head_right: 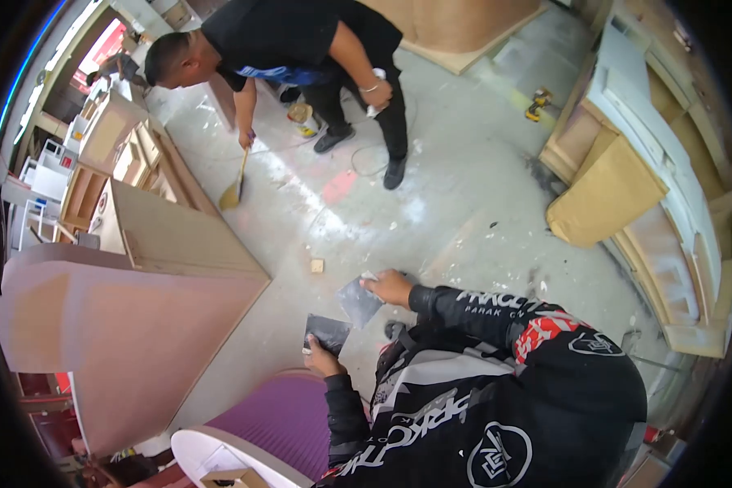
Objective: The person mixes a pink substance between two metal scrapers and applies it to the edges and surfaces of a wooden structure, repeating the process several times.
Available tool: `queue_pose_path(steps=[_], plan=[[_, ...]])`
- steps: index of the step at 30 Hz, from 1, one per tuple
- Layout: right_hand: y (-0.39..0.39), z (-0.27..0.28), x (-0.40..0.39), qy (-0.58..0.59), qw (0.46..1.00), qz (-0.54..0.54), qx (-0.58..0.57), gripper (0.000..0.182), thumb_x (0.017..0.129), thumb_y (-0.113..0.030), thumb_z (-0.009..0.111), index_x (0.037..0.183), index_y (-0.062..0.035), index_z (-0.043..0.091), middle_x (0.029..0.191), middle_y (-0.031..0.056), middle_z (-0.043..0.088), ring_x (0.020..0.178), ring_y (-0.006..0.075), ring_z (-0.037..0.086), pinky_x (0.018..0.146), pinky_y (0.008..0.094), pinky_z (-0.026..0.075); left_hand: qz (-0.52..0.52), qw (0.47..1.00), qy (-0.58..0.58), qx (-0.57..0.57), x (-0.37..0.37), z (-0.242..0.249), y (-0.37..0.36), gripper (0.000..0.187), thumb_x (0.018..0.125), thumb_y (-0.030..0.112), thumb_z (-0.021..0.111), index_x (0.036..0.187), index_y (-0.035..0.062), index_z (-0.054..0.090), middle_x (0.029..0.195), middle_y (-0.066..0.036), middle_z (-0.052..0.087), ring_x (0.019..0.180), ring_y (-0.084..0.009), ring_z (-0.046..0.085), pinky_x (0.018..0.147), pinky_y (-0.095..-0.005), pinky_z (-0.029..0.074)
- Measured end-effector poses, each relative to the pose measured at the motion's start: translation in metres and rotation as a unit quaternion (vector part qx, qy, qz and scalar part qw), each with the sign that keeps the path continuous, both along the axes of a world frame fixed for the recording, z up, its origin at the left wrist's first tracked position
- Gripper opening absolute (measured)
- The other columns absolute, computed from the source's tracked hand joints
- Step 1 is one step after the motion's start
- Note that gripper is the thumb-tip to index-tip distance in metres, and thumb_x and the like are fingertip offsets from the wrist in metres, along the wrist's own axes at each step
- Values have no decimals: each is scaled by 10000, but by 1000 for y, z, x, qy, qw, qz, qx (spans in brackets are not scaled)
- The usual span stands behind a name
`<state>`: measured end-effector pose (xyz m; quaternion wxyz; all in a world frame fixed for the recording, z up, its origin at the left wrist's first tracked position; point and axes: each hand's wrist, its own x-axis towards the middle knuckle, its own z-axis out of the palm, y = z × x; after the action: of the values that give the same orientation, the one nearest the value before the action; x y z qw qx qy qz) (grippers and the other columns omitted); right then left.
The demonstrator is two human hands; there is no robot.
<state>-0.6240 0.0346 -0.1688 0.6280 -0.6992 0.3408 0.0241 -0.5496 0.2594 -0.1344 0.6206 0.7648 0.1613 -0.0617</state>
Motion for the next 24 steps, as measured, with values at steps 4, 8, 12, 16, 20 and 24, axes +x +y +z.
queue_pose_path(steps=[4, 8, 12, 16, 20, 24], plan=[[11, 37, -26, 52, 986, -136, 78, 521, 887, -469, 617, 994, 36, 689, 874, 172, 697, 813, 219, 631, 779, 354, 484, 8, 989, 79, -128, 15, -22, -10, 359, 942, 269, 591, 1094, -55, 619, 1020, -89, 640, 868, -194, 603, 797, -356, 485], [19, 53, -26, 40, 966, -215, 142, 518, 903, -489, 594, 970, 15, 695, 753, 91, 649, 665, 183, 578, 629, 346, 467, 63, 978, 74, -184, 20, -5, -25, 363, 950, 238, 580, 1103, -91, 599, 1052, -114, 633, 902, -208, 600, 810, -371, 486], [16, 59, -9, 77, 964, -143, 212, 468, 915, -474, 594, 951, -17, 688, 651, 35, 558, 523, 134, 478, 476, 329, 372, 91, 958, 137, -235, 25, 16, -20, 384, 938, 353, 577, 1120, 15, 595, 1017, -63, 633, 878, -203, 607, 749, -343, 469], [23, 68, 28, 63, 970, -89, 219, 469, 917, -485, 591, 945, -25, 680, 604, 17, 503, 474, 125, 419, 437, 324, 317, 131, 941, 154, -273, 31, 45, -12, 305, 930, 426, 553, 1082, 163, 573, 1034, 29, 594, 874, -121, 542, 618, -317, 362], [22, 82, 69, 23, 995, 10, 92, 509, 911, -485, 594, 931, 11, 703, 698, 74, 650, 632, 163, 584, 610, 329, 472, 160, 935, 132, -288, 52, 56, 18, 213, 941, 406, 533, 1005, 206, 569, 890, 79, 601, 679, -48, 553, 462, -206, 311], [19, 49, 110, 18, 994, 99, 47, 495, 909, -463, 603, 918, 20, 714, 795, 101, 704, 754, 167, 632, 738, 317, 491, 204, 926, 92, -304, 64, 51, 46, 198, 919, 391, 574, 996, 210, 554, 895, 75, 594, 709, -63, 566, 456, -235, 318]])
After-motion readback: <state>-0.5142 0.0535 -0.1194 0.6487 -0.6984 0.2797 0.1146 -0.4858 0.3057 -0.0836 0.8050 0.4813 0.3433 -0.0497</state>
